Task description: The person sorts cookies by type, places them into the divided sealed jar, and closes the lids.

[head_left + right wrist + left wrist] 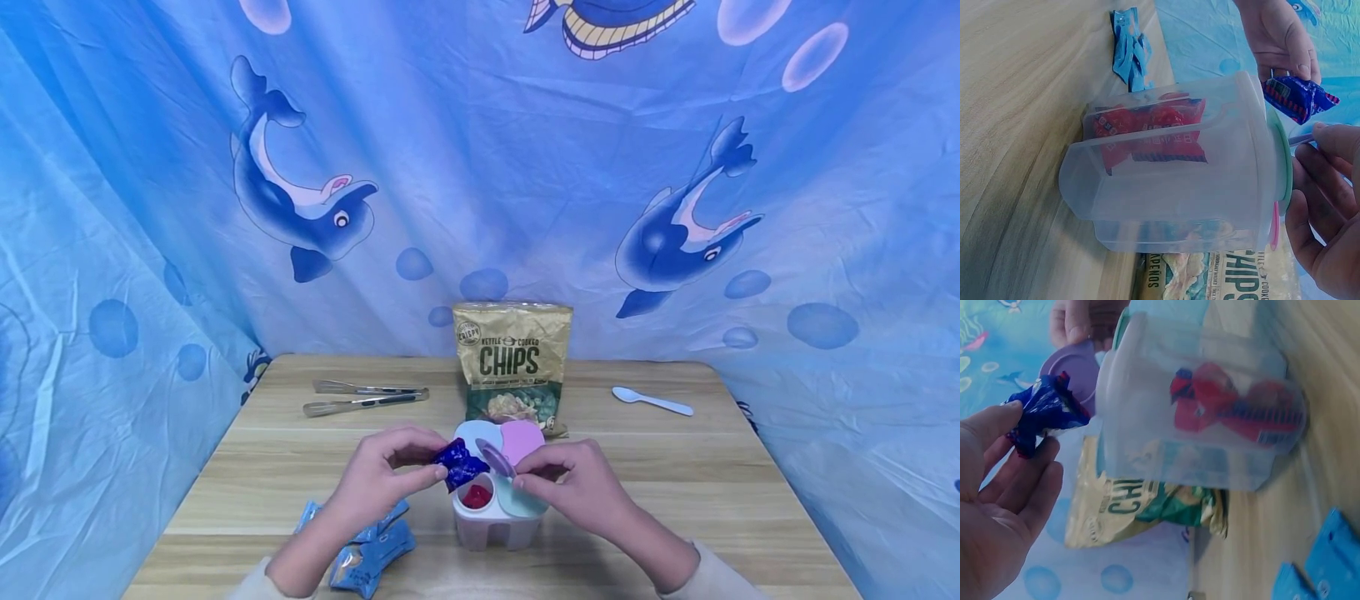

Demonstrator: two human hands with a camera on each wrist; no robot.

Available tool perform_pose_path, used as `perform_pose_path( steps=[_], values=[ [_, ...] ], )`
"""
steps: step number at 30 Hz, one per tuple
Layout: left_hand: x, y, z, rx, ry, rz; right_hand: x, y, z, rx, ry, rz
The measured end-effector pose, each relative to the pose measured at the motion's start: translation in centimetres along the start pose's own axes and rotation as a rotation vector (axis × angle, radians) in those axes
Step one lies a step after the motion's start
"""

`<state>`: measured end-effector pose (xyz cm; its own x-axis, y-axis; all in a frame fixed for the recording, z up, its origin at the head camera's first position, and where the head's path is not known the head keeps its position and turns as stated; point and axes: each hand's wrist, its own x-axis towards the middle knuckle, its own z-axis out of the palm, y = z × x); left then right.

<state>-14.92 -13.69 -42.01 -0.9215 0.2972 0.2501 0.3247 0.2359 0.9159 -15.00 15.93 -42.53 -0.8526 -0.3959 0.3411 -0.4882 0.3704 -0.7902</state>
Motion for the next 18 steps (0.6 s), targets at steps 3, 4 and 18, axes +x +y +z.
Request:
perform_pose_path(
  steps=[3, 4, 18],
  values=[
    [-0.2, -0.2, 0.8, -0.044, 0.051, 0.009, 0.0, 0.0, 0.0, 0.005, -0.001, -0.001],
    [-0.3, -0.3, 1.0, -0.055, 0.067, 0.006, 0.0, 0.0, 0.0, 0.005, -0.002, 0.000],
    [-0.5, -0.3, 2.6, -0.164, 0.121, -0.029, 0.1, 0.0, 0.1, -0.013, 0.000, -0.012]
  ],
)
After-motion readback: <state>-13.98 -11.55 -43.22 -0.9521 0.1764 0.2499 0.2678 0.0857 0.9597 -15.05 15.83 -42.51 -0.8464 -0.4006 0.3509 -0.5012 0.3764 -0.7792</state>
